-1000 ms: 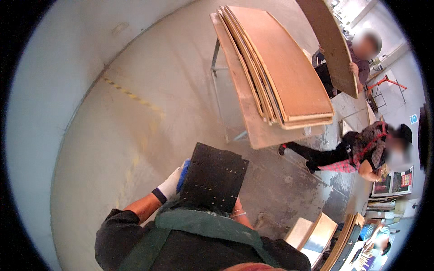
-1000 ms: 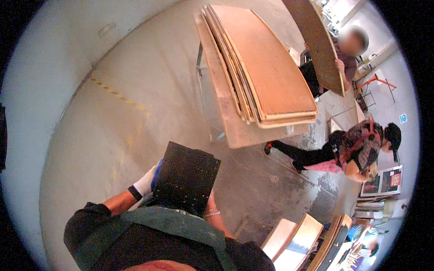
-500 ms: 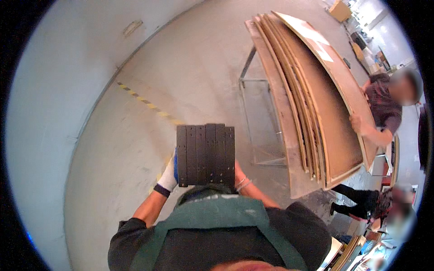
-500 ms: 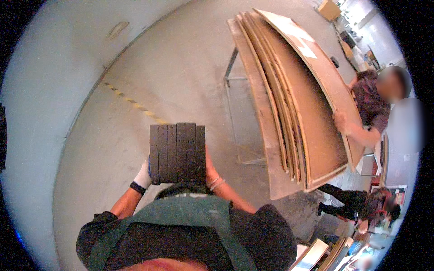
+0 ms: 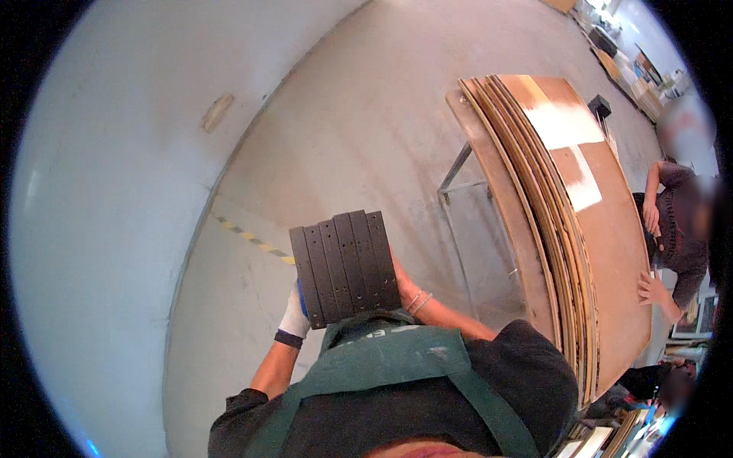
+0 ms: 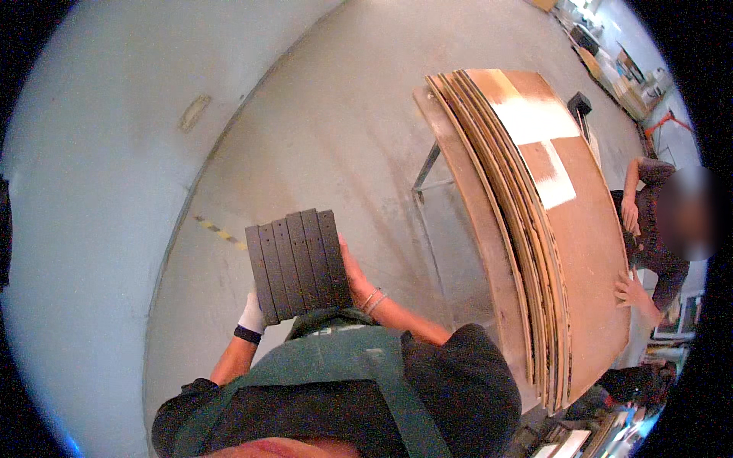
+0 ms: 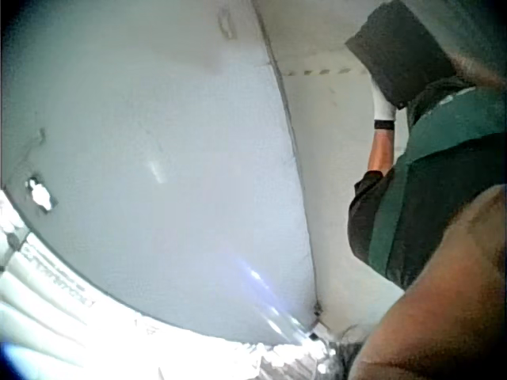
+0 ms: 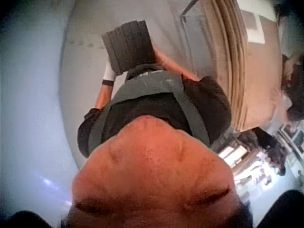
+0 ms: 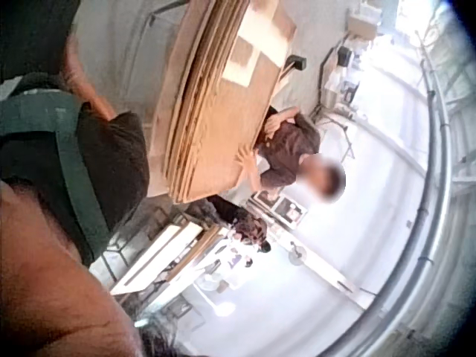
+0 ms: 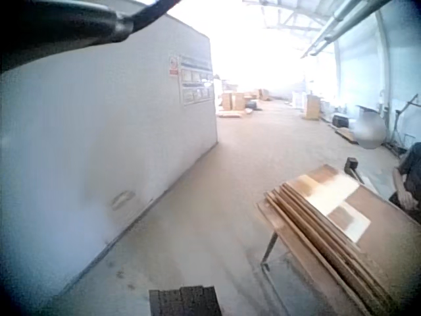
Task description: The person carries a stack of dark rectangular tiles to a workbench and places them down. They then pick up individual tiles and arrange them in a row on a large wooden board, adjusting their positions to align them. The person continues to handle the tiles, stacking them and moving them around the workspace.
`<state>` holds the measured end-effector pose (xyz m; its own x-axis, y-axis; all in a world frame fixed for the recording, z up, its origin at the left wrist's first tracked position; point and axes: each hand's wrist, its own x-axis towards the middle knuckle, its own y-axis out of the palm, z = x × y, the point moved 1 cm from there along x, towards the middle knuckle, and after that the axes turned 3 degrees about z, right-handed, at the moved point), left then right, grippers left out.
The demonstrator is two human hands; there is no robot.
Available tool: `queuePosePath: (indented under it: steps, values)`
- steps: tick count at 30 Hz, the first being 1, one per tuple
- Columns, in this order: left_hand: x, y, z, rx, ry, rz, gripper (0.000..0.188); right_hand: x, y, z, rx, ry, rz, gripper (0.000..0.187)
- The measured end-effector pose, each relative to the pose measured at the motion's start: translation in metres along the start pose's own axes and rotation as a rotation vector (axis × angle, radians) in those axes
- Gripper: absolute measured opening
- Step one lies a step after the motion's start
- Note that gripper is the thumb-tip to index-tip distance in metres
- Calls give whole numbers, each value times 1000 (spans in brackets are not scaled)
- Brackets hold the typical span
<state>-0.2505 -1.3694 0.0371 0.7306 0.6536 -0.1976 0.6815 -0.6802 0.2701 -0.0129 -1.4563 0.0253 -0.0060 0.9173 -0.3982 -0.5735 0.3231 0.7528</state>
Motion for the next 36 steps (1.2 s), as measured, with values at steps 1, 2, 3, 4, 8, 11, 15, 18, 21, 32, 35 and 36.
queuePosePath:
  steps: [1,2,3,4,8,11,15,18,21,32,35,36]
  values:
    - [20,-11,-5,-85,-3,5,59,18,2,12,1,13,39,85]
    - [40,-20,-12,-171,-10,12,59,31,7,15,-20,-61,7,85]
    - [57,-30,-20,-198,-40,33,60,41,15,14,-39,-136,-27,86]
    - [52,-34,-18,-244,-97,30,60,34,20,8,-50,-175,-77,87]
    - [55,-32,3,-411,-213,-61,61,17,13,12,-11,-59,-89,86]
    - [64,-48,23,-502,-262,-12,62,22,-2,8,-45,-119,-175,83]
    - [86,-37,-12,-527,-238,154,67,33,4,32,-219,-262,-182,85]
    - [76,-38,9,-431,-176,68,73,34,0,37,-116,-173,-82,89]
    - [3,-64,31,-386,-316,-88,71,-9,20,-25,-64,-95,-186,92]
    - [222,-38,-46,-362,-551,143,71,37,12,133,18,-252,-372,92]
    - [382,-14,-135,-113,-548,228,71,97,15,238,-66,-462,-467,90]
    - [388,13,-142,-156,-520,246,71,102,0,244,-9,-494,-500,90]
